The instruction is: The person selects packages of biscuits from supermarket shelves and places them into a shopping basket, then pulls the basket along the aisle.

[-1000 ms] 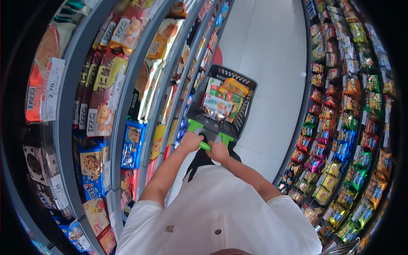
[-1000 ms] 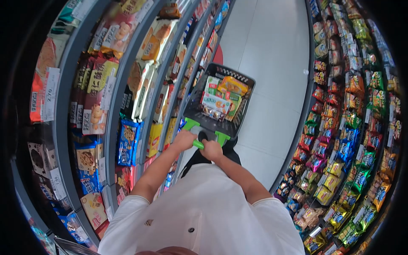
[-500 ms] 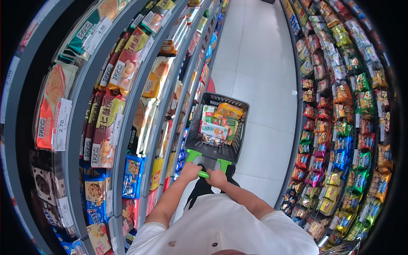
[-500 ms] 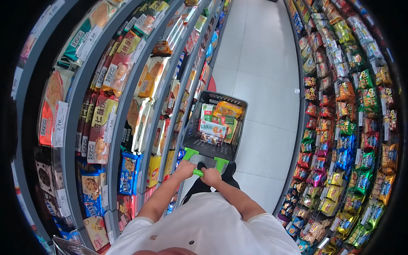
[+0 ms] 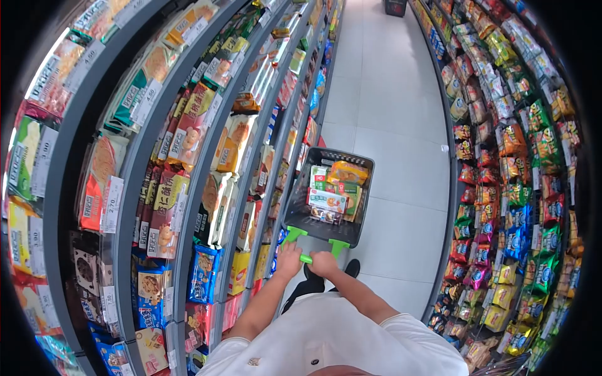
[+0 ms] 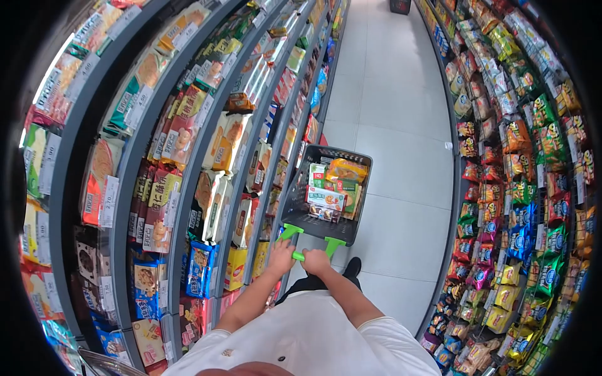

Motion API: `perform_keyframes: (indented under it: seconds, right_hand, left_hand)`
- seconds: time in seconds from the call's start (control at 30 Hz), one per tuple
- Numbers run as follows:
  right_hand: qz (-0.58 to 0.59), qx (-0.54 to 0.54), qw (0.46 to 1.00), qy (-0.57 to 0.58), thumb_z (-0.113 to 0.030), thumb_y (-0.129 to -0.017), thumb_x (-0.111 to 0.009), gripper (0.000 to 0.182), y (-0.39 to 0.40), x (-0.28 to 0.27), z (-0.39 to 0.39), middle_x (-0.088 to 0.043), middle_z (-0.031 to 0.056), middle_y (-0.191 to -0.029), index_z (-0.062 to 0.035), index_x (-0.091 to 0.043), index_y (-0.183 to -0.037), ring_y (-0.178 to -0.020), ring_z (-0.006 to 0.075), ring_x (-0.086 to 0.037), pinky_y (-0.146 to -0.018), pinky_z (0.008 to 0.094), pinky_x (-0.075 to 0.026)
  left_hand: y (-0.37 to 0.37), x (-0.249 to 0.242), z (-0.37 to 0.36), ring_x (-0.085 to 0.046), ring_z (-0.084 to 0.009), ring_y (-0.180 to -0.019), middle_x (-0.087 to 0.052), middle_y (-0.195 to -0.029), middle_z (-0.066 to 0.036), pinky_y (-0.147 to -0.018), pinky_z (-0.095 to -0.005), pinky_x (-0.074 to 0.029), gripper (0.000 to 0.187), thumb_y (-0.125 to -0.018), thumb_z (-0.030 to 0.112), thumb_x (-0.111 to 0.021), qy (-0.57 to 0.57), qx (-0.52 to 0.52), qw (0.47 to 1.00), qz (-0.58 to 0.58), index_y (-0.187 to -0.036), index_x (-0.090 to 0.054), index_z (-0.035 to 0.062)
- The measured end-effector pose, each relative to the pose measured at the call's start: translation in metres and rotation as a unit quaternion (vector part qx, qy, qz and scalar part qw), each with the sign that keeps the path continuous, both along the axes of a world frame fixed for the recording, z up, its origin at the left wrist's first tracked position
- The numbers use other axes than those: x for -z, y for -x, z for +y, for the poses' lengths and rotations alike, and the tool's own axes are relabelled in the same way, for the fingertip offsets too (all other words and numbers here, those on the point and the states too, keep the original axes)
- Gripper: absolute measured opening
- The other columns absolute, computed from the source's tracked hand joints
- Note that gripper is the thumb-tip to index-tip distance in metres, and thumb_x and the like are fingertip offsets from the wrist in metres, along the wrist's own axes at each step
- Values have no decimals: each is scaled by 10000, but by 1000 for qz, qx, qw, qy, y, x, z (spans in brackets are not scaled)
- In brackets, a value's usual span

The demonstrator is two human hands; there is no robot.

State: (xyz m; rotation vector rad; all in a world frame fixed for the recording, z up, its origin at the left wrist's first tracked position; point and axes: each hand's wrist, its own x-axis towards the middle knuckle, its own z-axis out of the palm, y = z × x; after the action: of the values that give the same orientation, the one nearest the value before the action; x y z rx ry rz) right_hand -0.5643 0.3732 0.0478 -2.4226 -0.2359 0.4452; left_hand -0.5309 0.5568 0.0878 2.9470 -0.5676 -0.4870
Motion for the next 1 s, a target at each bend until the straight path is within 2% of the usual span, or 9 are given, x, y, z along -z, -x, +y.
perform_keyframes:
  seconds: [0.03,0.2,0.27,0.4,0.57,0.67,0.7,0.87,1.0]
  right_hand:
    - [-5,-1,1000,3,-319,-891,-719,260,-4,-1,-5,-779,209,-841,-88,-752,-1004,-799,429,-779,-754,582,-628]
    - [-5,4,1000,-9,-324,-879,-735,261,-21,-9,-23,-776,233,-859,-88,-773,-983,-825,443,-773,-785,584,-622]
    - [-11,11,1000,-9,-324,-882,-730,264,-24,-7,-25,-774,235,-848,-89,-777,-992,-818,447,-773,-782,582,-626]
    - [-16,25,1000,-11,-320,-884,-723,259,-41,-9,-30,-770,237,-837,-88,-777,-987,-812,449,-773,-781,589,-625]
    - [-3,29,999,-18,-307,-889,-717,238,-63,-3,-29,-766,214,-822,-92,-759,-983,-800,435,-772,-762,584,-624]
    - [8,30,999,-12,-315,-904,-709,257,-87,-19,-33,-770,210,-832,-87,-754,-1012,-805,434,-773,-764,582,-623]
    - [7,26,999,-17,-328,-907,-711,266,-96,-20,-37,-768,211,-831,-85,-755,-1007,-803,436,-770,-764,586,-620]
    - [-9,50,999,-4,-338,-897,-741,265,-143,-24,-36,-758,233,-816,-86,-752,-977,-774,462,-752,-770,600,-606]
    - [-11,74,997,-7,-345,-899,-745,274,-167,-24,-39,-760,239,-836,-86,-753,-986,-797,474,-747,-786,599,-605]
  left_hand:
    - [-1,-7,-3,-406,-434,-1564,-539,-1586,-161,-1257,-638,-365,474,-883,257,-830,0,-12,999,50,-1336,-746,143]
    - [1,-21,-15,-288,-449,-1638,-387,-1728,-166,-1269,-640,-351,691,-887,284,-870,27,-64,997,37,-1519,-615,171]
    - [-3,-27,-19,-366,-489,-1578,-470,-1662,-205,-1269,-593,-362,667,-861,263,-867,28,-74,997,17,-1477,-652,124]
    - [-26,-21,-23,-377,-490,-1567,-516,-1614,-210,-1271,-568,-374,646,-859,247,-863,35,-63,997,15,-1460,-664,116]
    - [-80,9,-15,-552,-426,-1426,-721,-1313,-162,-1149,-532,-509,320,-861,205,-795,14,12,1000,14,-1172,-800,131]
    - [-118,18,-18,-606,-419,-1359,-758,-1234,-167,-1163,-507,-501,241,-847,199,-785,2,26,998,57,-1077,-835,147]
    - [-127,11,-23,-661,-397,-1294,-785,-1142,-155,-1095,-500,-547,155,-856,214,-761,1,41,999,25,-973,-840,151]
    - [-183,16,-25,-688,-399,-1252,-792,-1085,-165,-1050,-502,-576,142,-828,200,-765,11,54,998,31,-933,-836,136]
    - [-216,33,-28,-689,-364,-1269,-793,-1090,-139,-1007,-571,-570,145,-870,181,-729,2,94,994,54,-942,-846,133]
